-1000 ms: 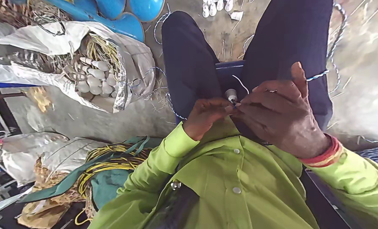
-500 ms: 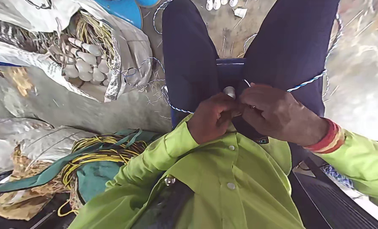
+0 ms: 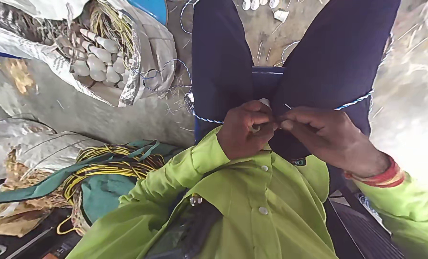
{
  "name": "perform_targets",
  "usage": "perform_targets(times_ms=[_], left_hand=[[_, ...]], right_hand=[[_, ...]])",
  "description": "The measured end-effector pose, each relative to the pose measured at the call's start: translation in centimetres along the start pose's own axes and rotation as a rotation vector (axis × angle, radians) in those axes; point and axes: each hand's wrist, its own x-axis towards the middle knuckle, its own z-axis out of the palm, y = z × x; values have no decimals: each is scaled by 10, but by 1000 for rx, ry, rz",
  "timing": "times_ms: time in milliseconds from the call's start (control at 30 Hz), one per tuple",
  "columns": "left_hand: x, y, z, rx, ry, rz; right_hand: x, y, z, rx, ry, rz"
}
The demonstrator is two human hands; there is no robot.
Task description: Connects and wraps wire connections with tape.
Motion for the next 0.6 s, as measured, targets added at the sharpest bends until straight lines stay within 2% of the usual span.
perform_targets(times_ms=[167,300,600], left_hand=[[-2,-3,4,-208,84,-106],[-2,-5,5,-259,94,-205],[4,13,6,-539,107,-842]], right_hand=[[-10,3,16,-25,222,-171],[-13,6,30,-111,354,-244],[-16,20,43,-356,485,-538]])
